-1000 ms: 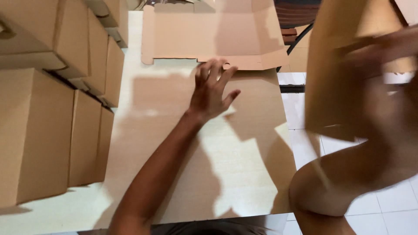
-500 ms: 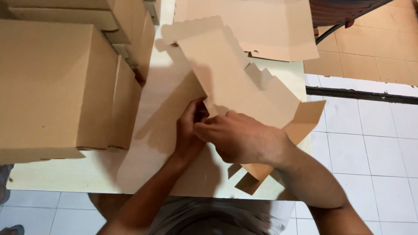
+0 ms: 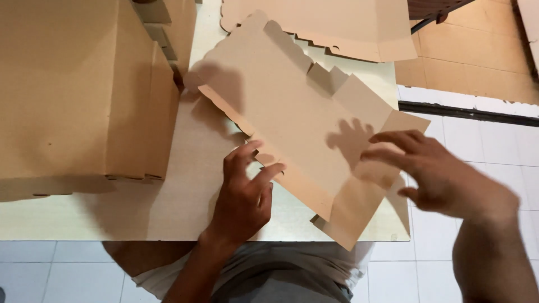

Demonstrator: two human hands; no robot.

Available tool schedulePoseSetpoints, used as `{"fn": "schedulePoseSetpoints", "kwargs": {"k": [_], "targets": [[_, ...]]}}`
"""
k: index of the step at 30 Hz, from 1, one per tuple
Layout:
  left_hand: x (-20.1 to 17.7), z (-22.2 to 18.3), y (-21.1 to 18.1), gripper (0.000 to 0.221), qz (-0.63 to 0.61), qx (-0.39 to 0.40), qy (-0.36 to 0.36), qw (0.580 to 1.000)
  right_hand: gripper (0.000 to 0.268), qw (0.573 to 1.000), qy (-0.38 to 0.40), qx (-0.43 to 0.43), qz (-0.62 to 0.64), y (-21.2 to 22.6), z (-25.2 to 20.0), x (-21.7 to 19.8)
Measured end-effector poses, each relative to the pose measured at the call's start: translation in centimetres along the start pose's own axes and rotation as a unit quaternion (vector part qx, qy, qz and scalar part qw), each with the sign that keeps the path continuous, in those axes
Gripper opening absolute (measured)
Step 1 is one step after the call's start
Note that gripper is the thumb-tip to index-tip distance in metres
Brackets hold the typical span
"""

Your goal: Folding flat cardboard templates into boxes for packaging

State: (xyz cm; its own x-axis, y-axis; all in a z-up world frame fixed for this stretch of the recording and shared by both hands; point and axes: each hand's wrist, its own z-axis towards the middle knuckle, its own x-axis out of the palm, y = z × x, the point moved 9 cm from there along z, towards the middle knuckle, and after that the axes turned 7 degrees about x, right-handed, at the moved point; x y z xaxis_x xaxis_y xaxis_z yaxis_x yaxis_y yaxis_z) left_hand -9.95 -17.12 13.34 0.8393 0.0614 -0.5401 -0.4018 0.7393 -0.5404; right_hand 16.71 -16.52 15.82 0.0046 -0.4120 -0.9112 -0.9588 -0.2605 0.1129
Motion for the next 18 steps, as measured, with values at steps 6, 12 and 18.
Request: {"fn": "schedulePoseSetpoints", "kwargs": {"k": [6, 12, 18], "targets": [[4.2, 0.1, -3.2, 0.033, -0.013, 0.070, 0.126, 0.990, 0.096, 0.988, -0.102, -0.060, -0.096, 1.8, -0.7, 5.3], [7.1, -1.9, -0.9, 0.008, 0.023, 0.098, 0.056, 0.993, 0.035, 0.946, -0.199, -0.175, 0.187, 2.5, -1.6, 5.1], [7.0, -1.4, -1.0, 0.010, -0.015, 0.095, 0.048, 0.994, 0.022, 0.904, -0.242, -0.107, 0.337, 0.4, -0.6, 4.2]]}}
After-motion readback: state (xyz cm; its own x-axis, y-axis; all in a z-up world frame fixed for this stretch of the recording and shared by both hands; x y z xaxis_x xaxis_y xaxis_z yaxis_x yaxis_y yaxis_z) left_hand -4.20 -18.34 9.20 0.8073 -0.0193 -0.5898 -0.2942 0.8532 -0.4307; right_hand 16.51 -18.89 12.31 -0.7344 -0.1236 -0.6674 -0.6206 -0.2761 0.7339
